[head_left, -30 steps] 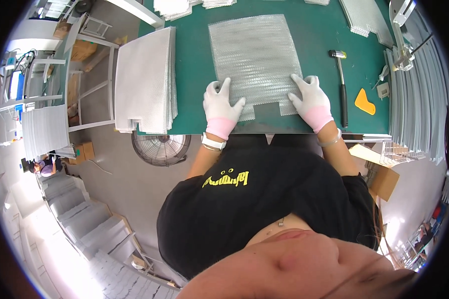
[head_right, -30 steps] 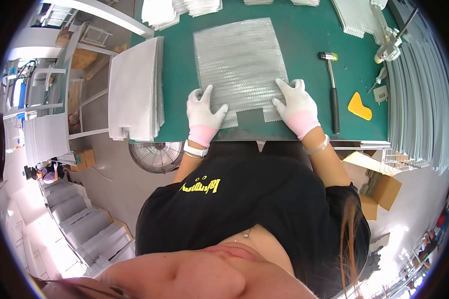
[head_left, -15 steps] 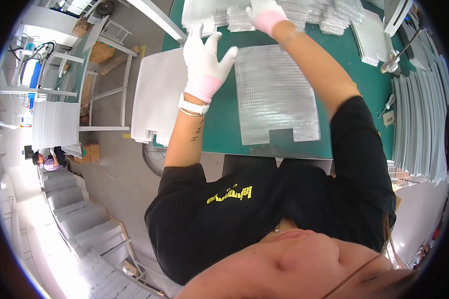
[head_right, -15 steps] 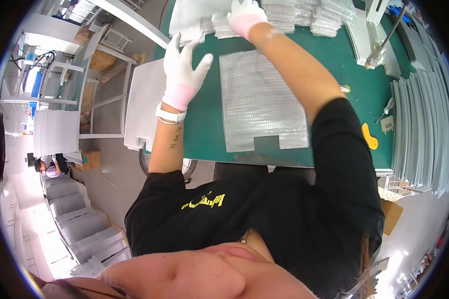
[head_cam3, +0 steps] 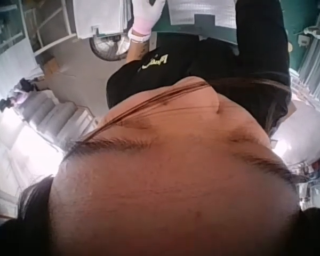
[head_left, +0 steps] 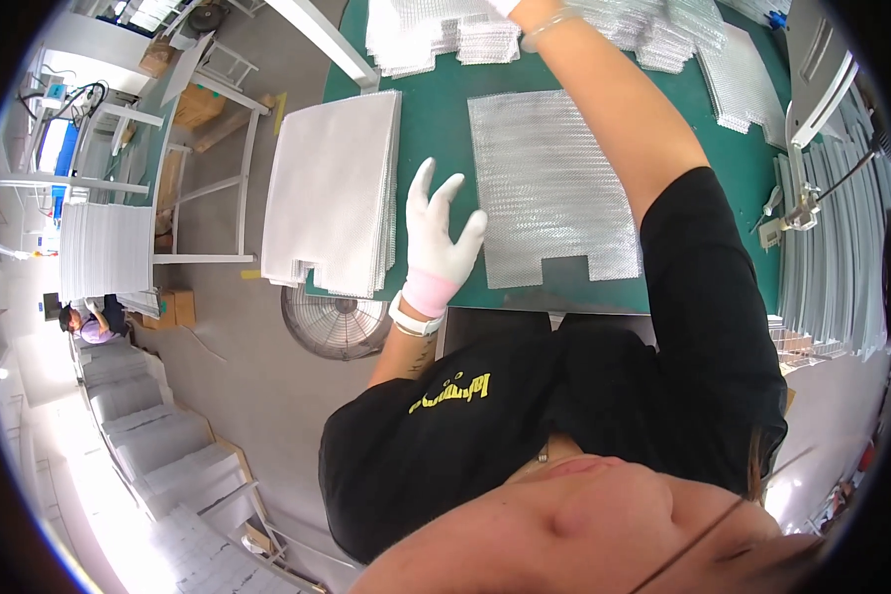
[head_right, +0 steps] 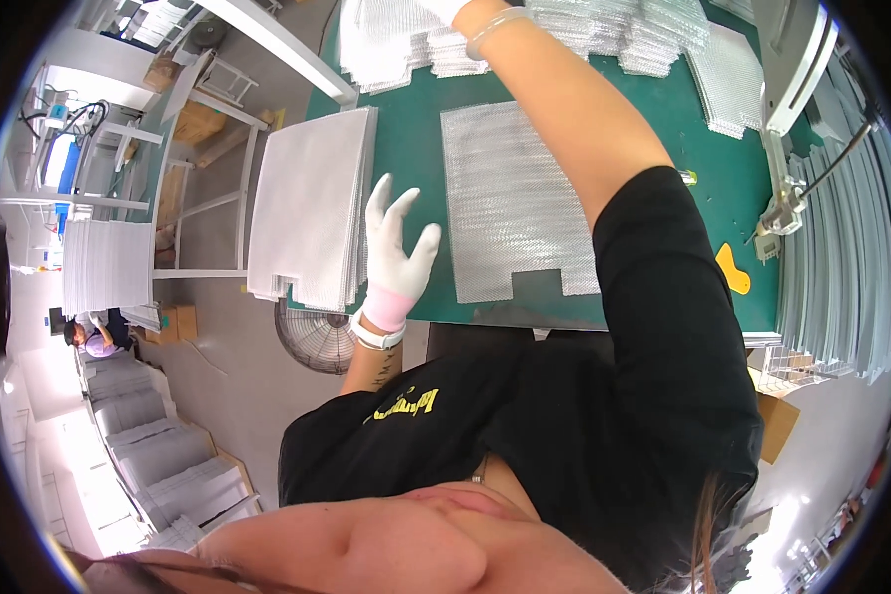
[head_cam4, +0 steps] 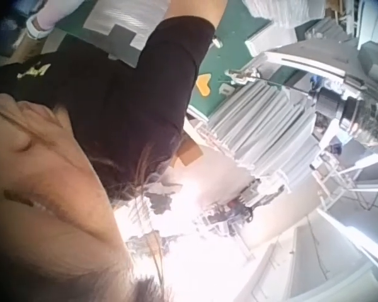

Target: Assemble metal mesh filters by attaching metal frames and securing components using a power drill and a rubber mallet.

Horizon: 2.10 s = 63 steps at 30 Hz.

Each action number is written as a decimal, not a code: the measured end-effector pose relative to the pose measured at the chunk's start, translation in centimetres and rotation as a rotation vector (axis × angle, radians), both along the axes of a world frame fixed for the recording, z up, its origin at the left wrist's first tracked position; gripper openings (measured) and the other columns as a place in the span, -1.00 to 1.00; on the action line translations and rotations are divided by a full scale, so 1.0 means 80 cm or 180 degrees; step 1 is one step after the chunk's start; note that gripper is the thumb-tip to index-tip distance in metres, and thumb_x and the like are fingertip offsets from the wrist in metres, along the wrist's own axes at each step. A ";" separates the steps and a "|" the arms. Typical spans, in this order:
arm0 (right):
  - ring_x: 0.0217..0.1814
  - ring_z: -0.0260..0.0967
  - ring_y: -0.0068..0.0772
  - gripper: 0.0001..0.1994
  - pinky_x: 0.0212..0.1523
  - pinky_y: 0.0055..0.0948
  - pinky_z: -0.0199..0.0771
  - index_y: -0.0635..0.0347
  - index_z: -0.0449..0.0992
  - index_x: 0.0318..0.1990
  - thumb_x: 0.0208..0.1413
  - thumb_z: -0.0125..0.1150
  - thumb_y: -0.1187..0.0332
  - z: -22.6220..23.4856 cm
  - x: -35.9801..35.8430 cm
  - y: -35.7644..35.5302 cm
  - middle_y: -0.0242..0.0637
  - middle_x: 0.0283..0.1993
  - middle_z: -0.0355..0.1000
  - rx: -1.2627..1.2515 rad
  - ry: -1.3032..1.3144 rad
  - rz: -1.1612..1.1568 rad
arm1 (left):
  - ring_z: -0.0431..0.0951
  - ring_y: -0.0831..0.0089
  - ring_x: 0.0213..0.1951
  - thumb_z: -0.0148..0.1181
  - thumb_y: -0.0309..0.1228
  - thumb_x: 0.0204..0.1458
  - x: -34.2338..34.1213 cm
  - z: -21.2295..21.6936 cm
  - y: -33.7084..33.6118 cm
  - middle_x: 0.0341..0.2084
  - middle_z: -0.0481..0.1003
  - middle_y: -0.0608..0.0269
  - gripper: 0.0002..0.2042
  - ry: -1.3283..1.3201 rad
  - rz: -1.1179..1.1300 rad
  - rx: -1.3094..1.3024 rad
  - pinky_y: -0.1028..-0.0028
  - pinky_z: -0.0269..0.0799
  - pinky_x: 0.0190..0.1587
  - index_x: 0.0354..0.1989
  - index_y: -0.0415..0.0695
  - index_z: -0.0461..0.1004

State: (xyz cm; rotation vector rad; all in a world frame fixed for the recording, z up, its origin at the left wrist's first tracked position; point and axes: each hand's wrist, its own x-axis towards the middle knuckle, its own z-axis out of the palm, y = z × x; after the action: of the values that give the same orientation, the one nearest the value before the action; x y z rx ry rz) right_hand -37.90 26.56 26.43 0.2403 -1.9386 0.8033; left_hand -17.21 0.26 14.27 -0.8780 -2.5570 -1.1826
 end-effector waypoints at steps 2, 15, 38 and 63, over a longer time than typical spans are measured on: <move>-0.06 0.50 -0.24 -0.44 0.00 -0.40 0.53 0.34 0.32 0.28 0.09 0.26 0.53 0.007 0.007 0.031 -0.01 0.01 0.47 -0.1318 0.0260 0.0519 | 0.21 -0.09 0.33 0.28 -0.38 0.02 0.003 -0.012 -0.004 0.31 0.16 -0.24 -0.51 -0.0126 -0.0064 0.0211 0.08 0.15 0.35 0.15 -0.28 0.41; -0.03 0.49 -0.51 -0.35 0.07 -0.49 0.51 0.28 0.27 0.37 0.09 0.31 0.60 -0.165 0.427 0.009 -0.24 0.01 0.50 -0.2547 -0.1286 0.0225 | 0.54 0.31 -0.03 0.32 -0.24 0.13 0.023 0.027 0.009 0.07 0.43 -0.08 -0.20 -0.1553 0.0078 0.1579 0.42 0.52 0.00 0.42 -0.34 0.02; -0.27 0.45 -0.14 -0.57 -0.21 -0.31 0.51 0.08 0.50 0.14 0.07 0.27 0.35 -0.228 0.475 0.027 -0.19 -0.22 0.43 -0.0267 -0.2723 -0.0751 | 0.51 0.20 -0.33 0.31 -0.29 0.05 0.047 -0.081 0.054 -0.29 0.48 0.05 -0.29 -0.0884 0.0635 -0.0846 0.27 0.48 -0.21 0.36 -0.24 0.19; 0.29 0.38 0.05 -0.22 0.24 -0.06 0.40 0.10 0.42 0.27 0.02 0.18 -0.27 -0.259 0.334 0.511 0.03 0.27 0.40 -0.0346 -0.4500 -0.2839 | -0.01 -0.27 0.38 0.33 -0.10 -0.05 0.000 -0.065 0.065 0.41 0.00 -0.24 -0.46 0.0333 -0.0191 -0.1615 -0.09 -0.13 0.41 0.12 -0.06 0.51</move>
State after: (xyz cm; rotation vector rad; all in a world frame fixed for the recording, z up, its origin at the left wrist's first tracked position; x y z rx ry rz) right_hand -11.15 67.46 5.68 -1.5470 -2.7864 0.4097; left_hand -17.24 5.48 9.06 -1.0846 -2.8003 -0.4767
